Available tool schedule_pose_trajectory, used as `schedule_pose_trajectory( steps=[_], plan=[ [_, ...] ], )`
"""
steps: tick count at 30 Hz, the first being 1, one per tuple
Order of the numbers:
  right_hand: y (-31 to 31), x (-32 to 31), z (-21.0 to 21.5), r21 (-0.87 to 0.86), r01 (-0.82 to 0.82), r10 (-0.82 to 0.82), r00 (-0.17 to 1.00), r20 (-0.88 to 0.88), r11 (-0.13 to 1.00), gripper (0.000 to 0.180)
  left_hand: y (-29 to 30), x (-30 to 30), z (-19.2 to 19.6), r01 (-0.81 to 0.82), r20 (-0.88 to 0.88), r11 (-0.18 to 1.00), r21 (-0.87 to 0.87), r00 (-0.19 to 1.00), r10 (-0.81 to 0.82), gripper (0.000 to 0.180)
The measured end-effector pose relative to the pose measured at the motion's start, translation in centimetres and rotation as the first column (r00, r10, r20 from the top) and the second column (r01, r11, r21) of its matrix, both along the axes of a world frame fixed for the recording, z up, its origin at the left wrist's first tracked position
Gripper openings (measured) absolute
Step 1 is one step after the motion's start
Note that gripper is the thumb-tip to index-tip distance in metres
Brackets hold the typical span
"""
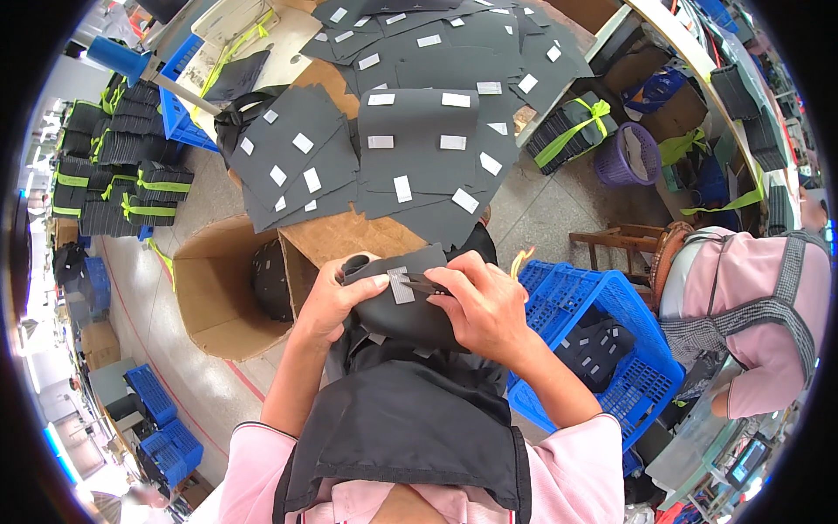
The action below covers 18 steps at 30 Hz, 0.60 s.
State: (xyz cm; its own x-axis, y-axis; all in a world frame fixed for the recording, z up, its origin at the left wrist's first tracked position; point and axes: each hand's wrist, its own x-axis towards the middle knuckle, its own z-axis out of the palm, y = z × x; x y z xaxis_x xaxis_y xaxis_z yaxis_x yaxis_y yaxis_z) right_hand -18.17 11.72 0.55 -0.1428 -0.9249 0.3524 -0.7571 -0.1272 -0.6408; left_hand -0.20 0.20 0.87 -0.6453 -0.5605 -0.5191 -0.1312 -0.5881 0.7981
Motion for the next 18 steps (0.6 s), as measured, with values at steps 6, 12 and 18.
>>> schedule_pose_trajectory(
  steps=[6, 12, 18],
  plan=[
    [-1.13, -0.82, -0.31, -0.134, -0.107, 0.095, 0.991, -0.09, 0.985, 0.032, -0.14, -0.18, 0.31, 0.084, 0.018, 0.996, -0.04, 0.996, -0.084, 0.011],
    [-0.51, -1.07, 0.03, -0.14, -0.081, 0.075, 0.996, -0.051, 0.987, 0.031, -0.19, 0.01, 0.12, 0.084, 0.058, 0.995, -0.045, 0.995, -0.081, 0.013],
    [-1.03, -0.76, -0.53, -0.192, -0.09, 0.08, 0.995, -0.057, 0.977, 0.033, -0.54, 0.23, 0.48, 0.088, 0.054, 0.994, -0.069, 0.995, -0.085, 0.015]
  ],
)
